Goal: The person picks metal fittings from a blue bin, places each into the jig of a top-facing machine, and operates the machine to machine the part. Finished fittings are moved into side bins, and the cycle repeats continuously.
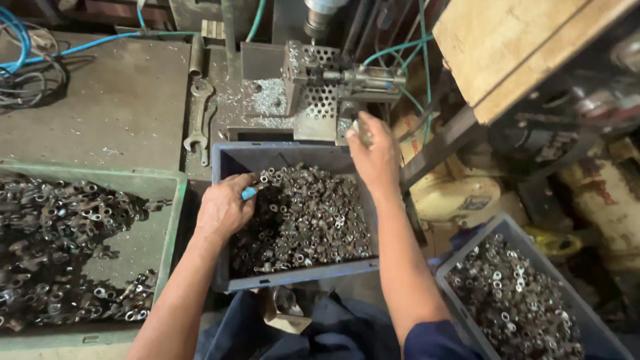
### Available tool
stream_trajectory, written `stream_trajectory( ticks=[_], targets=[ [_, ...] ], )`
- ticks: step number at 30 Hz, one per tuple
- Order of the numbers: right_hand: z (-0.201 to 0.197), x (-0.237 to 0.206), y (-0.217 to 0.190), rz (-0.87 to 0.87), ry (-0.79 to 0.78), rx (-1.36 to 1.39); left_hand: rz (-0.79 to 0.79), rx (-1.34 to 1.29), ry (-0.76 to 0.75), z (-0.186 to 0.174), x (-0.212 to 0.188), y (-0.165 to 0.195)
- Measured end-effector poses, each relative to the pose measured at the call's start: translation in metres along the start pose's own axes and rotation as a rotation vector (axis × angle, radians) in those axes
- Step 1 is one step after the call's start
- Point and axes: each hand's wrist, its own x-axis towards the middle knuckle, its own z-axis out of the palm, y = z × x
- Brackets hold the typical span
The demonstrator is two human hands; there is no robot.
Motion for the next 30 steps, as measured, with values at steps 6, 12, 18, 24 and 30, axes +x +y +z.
stream_trajectory(
  ticks=[6,12,18,24,30],
  targets=[
    [-0.021,-0.008,0.02,-0.132,0.057,-0.378,-0.068,-0.052,0.02,0.0,-0.002,0.007],
    [-0.053,-0.008,0.019,-0.254,-0.12,-0.479,-0.274,-0.358,0.292,-0.013,-0.027,-0.013],
    [-0.073,-0.13,0.019,-0.172,-0.081,-0.183,-0.414,0.421,0.232,-0.078,-0.069,-0.121],
    [-0.066,-0.176,0.031,-0.021,0.065,-0.21,-0.49,0.932,-0.11,-0.117,-0.117,-0.196],
    [-0.062,-0.169,0.026,-0.179,0.056,-0.31,-0.458,0.939,-0.152,-0.105,-0.138,-0.209]
  ],
)
